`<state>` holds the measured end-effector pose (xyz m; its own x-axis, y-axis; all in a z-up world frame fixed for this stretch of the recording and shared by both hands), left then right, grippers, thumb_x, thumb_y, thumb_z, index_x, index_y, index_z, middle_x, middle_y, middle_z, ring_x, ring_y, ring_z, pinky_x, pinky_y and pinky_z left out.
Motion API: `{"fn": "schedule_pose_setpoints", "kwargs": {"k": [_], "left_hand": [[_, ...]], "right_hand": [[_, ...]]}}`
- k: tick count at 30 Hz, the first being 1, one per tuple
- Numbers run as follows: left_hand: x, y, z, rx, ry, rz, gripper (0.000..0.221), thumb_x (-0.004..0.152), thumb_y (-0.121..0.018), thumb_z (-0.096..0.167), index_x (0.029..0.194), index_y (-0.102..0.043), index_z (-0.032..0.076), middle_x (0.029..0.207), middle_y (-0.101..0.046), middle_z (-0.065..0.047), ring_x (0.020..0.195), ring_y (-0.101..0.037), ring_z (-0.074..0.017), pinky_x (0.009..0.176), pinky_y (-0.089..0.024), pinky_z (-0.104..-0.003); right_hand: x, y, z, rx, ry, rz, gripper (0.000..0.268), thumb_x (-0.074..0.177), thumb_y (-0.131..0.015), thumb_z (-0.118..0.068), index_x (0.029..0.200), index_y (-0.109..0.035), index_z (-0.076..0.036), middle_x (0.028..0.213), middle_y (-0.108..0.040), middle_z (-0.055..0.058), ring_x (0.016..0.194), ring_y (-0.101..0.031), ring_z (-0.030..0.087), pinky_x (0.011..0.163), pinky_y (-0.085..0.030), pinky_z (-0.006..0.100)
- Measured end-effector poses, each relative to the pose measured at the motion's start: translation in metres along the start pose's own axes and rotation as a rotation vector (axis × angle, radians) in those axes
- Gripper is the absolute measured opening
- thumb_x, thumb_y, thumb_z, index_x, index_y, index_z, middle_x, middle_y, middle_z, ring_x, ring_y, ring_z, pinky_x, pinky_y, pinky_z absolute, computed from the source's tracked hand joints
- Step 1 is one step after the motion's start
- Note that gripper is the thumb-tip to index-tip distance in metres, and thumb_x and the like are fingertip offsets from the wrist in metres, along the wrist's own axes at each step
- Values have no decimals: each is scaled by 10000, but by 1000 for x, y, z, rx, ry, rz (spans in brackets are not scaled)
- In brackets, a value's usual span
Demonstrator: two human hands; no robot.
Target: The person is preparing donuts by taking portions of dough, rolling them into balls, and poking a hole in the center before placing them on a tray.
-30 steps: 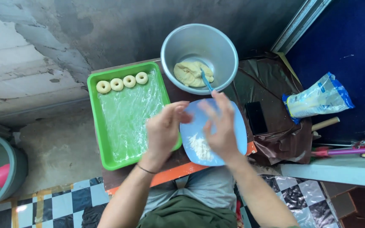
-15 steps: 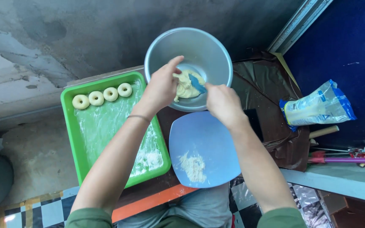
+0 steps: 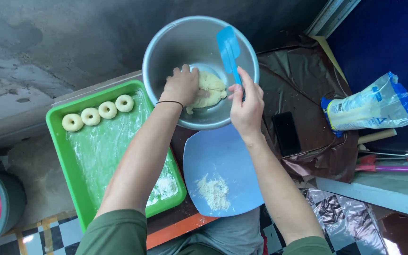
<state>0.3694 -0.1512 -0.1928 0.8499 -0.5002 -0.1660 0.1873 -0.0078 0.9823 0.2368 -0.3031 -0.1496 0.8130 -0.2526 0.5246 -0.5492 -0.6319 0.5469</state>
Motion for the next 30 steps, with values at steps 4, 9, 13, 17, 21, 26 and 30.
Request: {"fn": "schedule_pose_setpoints", "kwargs": {"k": [4, 9, 13, 17, 21, 26, 30], "left_hand": [[4, 3, -12, -278, 42, -52, 437, 931, -683, 374, 1151, -655, -1, 1002, -695, -220, 980, -699, -425, 769, -585, -573], [-8, 25, -19, -691, 119, 134, 343, 885, -684, 342, 983, -704, 15, 837, -715, -196, 871, -720, -415, 714, -582, -540], [-29, 81, -10, -1081, 252, 259, 305, 818, -648, 306, 994, -716, 68, 875, -738, -108, 839, -718, -262, 726, -575, -403], [-28, 125, -9, -886, 77, 575, 287, 830, -649, 338, 897, -666, 60, 820, -739, -72, 692, -676, -234, 671, -556, -353], [-44, 153, 8, -578, -136, 818, 170, 813, -753, 130, 921, -658, 38, 795, -729, -115, 635, -704, -245, 577, -559, -373], [-55, 94, 19, -206, -146, -372, 529, 815, -776, 280, 1323, -648, 204, 1082, -726, -172, 1075, -697, -397, 909, -581, -558], [-46, 95, 12, -223, -30, -162, 350, 893, -702, 330, 1219, -723, 202, 1034, -742, -177, 996, -722, -409, 805, -602, -555]], "right_hand": [[-2, -1, -2, 21, -10, 72, 351, 1080, -486, -108, 1419, -572, -137, 869, -753, -59, 841, -714, 94, 1108, -399, 341], [-7, -4, -12, -26, -15, 110, 402, 1102, -491, -114, 1502, -498, -160, 960, -750, -75, 976, -704, 102, 1205, -255, 459], [-13, -4, -18, 59, -12, 38, 456, 1037, -504, -7, 1486, -480, -80, 1163, -699, 89, 932, -707, 197, 933, -527, 353], [-3, 6, -33, 134, -8, 30, 501, 1017, -513, 85, 1503, -423, 0, 1449, -595, 175, 940, -689, 215, 882, -585, 336], [5, 18, -37, 110, -14, 17, 506, 1050, -496, 53, 1532, -359, -12, 1425, -591, 179, 935, -676, 195, 877, -565, 344], [-3, 16, -27, 90, -48, 56, 495, 1099, -439, -78, 1584, -389, -159, 905, -682, 26, 906, -712, 192, 774, -595, 375], [-5, 14, -20, 92, -56, 58, 499, 1100, -452, -76, 1590, -400, -159, 900, -691, 4, 897, -706, 176, 798, -591, 354]]}}
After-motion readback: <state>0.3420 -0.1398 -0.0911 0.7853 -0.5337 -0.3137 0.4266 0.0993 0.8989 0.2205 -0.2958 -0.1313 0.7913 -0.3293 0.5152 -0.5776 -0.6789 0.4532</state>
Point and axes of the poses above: each hand's wrist, its own x-axis towards the middle knuckle, its own y-axis out of the back of the hand, z = x × y, the point moved 2 cm from there along x, towards the middle knuckle
